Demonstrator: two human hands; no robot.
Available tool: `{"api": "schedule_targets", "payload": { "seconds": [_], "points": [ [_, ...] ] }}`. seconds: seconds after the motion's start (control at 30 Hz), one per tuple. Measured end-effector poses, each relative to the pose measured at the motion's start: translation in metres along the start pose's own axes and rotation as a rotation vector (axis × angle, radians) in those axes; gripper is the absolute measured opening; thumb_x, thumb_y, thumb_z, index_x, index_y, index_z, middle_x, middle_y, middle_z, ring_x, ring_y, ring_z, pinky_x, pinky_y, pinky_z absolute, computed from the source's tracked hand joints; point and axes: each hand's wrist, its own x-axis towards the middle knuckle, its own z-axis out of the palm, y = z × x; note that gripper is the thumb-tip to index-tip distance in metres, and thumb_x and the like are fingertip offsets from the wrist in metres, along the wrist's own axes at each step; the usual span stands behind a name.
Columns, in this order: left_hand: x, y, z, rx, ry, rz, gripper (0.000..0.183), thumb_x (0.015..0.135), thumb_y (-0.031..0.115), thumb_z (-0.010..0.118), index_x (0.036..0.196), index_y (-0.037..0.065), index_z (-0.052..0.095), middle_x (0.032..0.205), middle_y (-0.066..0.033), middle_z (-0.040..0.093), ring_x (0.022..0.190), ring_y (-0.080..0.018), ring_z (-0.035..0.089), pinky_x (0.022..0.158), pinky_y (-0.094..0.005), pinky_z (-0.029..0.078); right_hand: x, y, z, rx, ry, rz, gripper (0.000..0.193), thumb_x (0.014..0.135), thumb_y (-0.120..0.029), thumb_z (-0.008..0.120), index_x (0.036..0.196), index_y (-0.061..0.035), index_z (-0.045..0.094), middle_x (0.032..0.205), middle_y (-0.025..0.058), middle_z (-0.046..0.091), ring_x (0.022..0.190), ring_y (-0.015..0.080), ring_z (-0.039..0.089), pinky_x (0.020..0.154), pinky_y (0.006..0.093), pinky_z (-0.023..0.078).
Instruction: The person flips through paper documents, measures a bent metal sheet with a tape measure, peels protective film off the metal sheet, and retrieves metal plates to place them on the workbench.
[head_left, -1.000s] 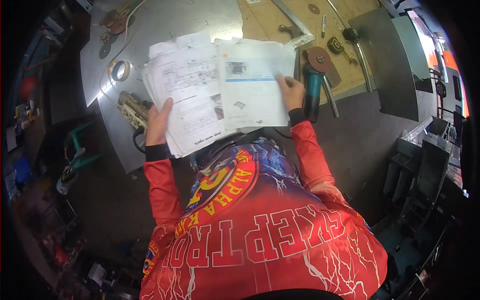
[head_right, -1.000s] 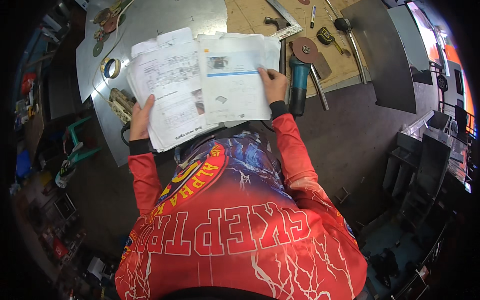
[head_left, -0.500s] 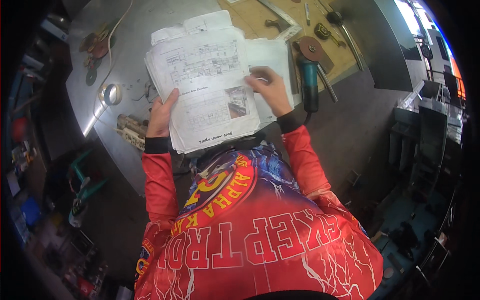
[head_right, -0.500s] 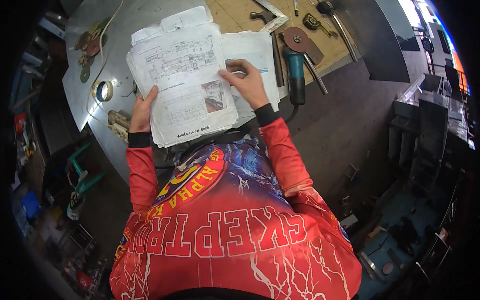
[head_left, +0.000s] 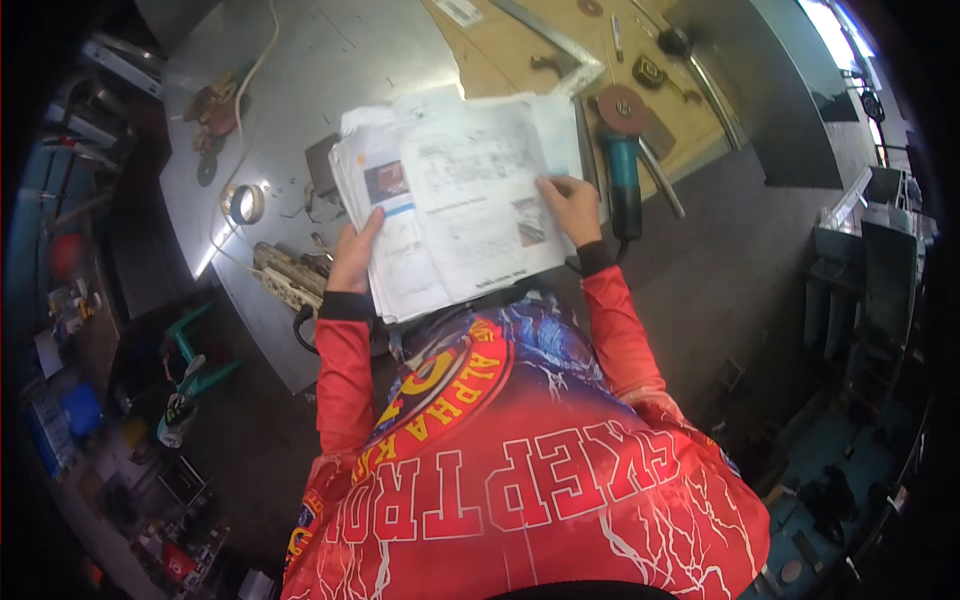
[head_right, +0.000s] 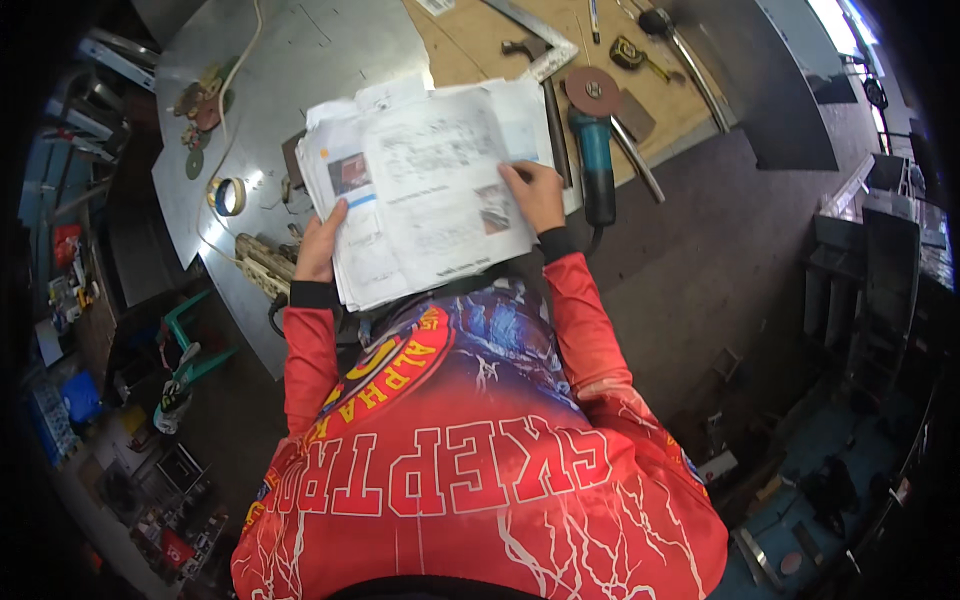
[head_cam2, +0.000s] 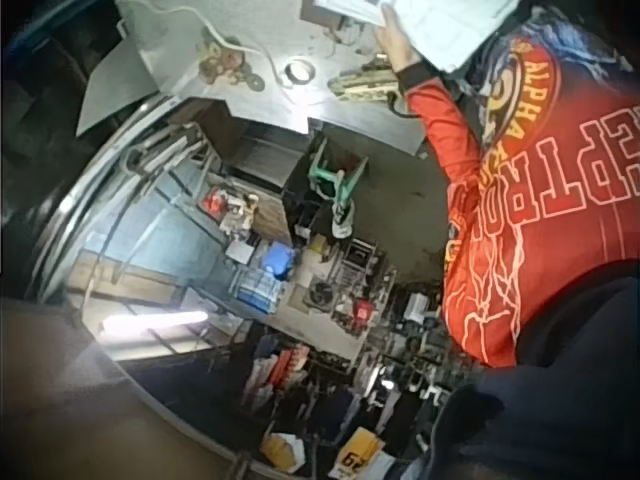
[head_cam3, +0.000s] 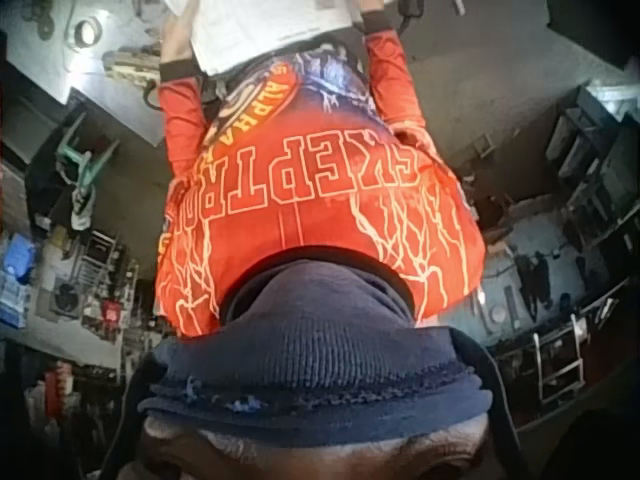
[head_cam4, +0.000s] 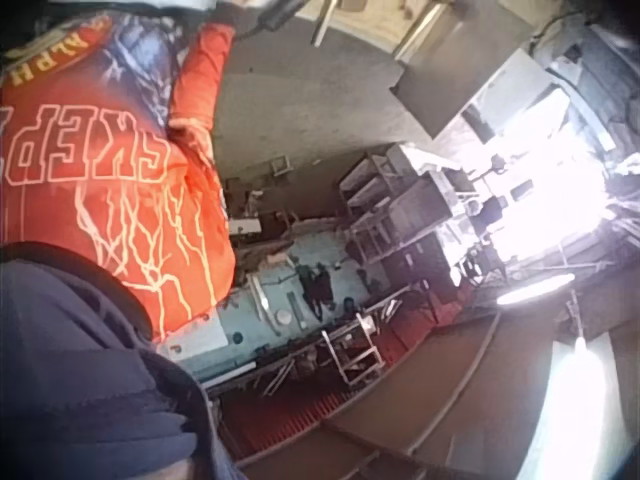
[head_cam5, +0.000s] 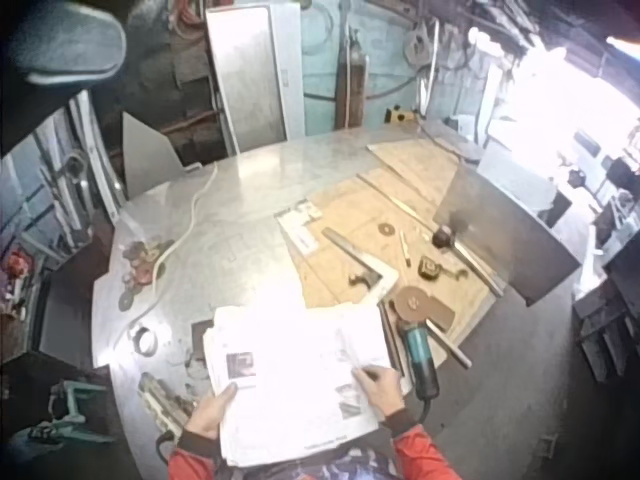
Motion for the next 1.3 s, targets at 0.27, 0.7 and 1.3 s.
{"api": "schedule_targets", "payload": {
  "seconds": [0.27,0.7,1.3],
  "points": [
    [-0.036,0.031,-0.036,-0.119,0.179,0.052,0.039,0.094,0.026,0.061,0.118,-0.004,0.056,0.107,-0.0113,0.065,0.09,-0.0187,0.066,0.078,-0.0304,0.053,0.024,0.027,-0.039,-0.245,0.13,-0.078,0.046,0.075,-0.023,0.077,0.11,0.0035,0.064,0.096,0.0215,0.068,0.085,0.0314,0.066,0.079,0.0367,0.051],
    [-0.019,0.041,-0.001,-0.092,-0.041,0.066,0.041,0.092,0.029,0.063,0.121,0.0,0.056,0.108,-0.0083,0.066,0.093,-0.0166,0.065,0.08,-0.0289,0.052,-0.005,-0.068,0.044,0.342,-0.222,-0.031,0.031,0.083,-0.027,0.073,0.084,0.0036,0.067,0.067,0.0037,0.061,0.063,0.0087,0.054,0.057,0.0259,0.044],
    [-0.01,0.051,-0.062,-0.043,0.159,0.107,0.045,0.092,0.025,0.063,0.123,-0.005,0.051,0.11,-0.0127,0.063,0.093,-0.0183,0.065,0.08,-0.0307,0.053,0.0,0.01,-0.006,-0.068,0.269,-0.217,0.055,0.078,-0.024,0.075,0.122,0.002,0.054,0.119,0.0227,0.053,0.112,0.0366,0.05,0.097,0.041,0.04]
  ]
}}
